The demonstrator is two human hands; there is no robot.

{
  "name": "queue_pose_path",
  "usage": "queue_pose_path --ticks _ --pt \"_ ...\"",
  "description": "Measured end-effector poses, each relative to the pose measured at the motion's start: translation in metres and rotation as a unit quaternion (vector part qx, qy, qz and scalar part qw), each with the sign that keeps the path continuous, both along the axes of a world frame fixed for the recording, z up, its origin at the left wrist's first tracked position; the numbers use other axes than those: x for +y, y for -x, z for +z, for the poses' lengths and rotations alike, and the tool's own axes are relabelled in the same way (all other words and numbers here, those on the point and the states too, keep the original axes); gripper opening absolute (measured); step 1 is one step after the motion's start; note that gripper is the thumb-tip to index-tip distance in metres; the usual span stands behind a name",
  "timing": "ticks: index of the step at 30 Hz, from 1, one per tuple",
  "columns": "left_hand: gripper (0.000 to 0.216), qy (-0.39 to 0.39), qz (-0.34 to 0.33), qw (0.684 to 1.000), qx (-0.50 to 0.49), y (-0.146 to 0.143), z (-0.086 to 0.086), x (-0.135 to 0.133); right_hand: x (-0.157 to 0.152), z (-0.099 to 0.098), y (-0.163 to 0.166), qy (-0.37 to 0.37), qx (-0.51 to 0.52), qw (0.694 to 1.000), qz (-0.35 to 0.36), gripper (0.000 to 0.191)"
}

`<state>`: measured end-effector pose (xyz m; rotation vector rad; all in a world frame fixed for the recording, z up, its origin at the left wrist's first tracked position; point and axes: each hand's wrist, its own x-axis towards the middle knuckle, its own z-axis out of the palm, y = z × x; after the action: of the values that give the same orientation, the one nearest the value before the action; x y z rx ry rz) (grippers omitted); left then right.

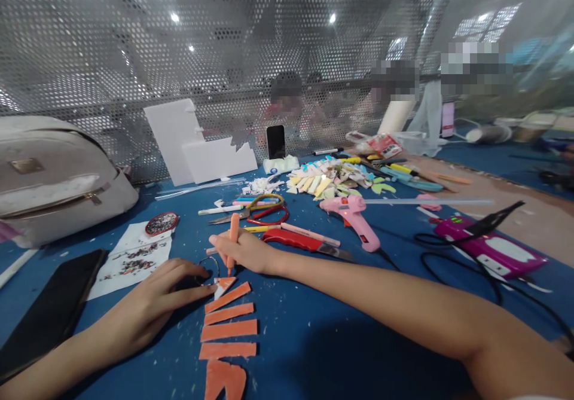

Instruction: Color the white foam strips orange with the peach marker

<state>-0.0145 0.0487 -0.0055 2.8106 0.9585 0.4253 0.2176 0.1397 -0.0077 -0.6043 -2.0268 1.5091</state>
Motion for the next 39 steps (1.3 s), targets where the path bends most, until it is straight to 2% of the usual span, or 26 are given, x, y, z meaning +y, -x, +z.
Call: queue_pose_path --ticks 4,17,28,39 --pt "0.053 0.007 -0.002 1.000 0.006 0.0014 -0.0009 -0.0002 0.0013 -0.0015 0.0003 0.005 -0.002 1.000 0.013 0.066" --pt "0.053 0.006 0.000 1.000 0.003 -0.0005 0.0003 -0.0003 -0.0003 0.0025 0.0004 0.000 -0.002 1.000 0.004 0.062" --pt "0.053 -0.006 -0.005 1.000 -0.003 -0.0022 0.0008 0.0006 0.0031 -0.0020 -0.0002 -0.004 -0.007 1.000 0.018 0.068" --pt "0.053 -0.004 -0.002 1.000 -0.004 -0.0007 0.0011 0.0001 0.0014 0.0022 -0.0004 0.003 -0.022 0.999 0.023 0.062"
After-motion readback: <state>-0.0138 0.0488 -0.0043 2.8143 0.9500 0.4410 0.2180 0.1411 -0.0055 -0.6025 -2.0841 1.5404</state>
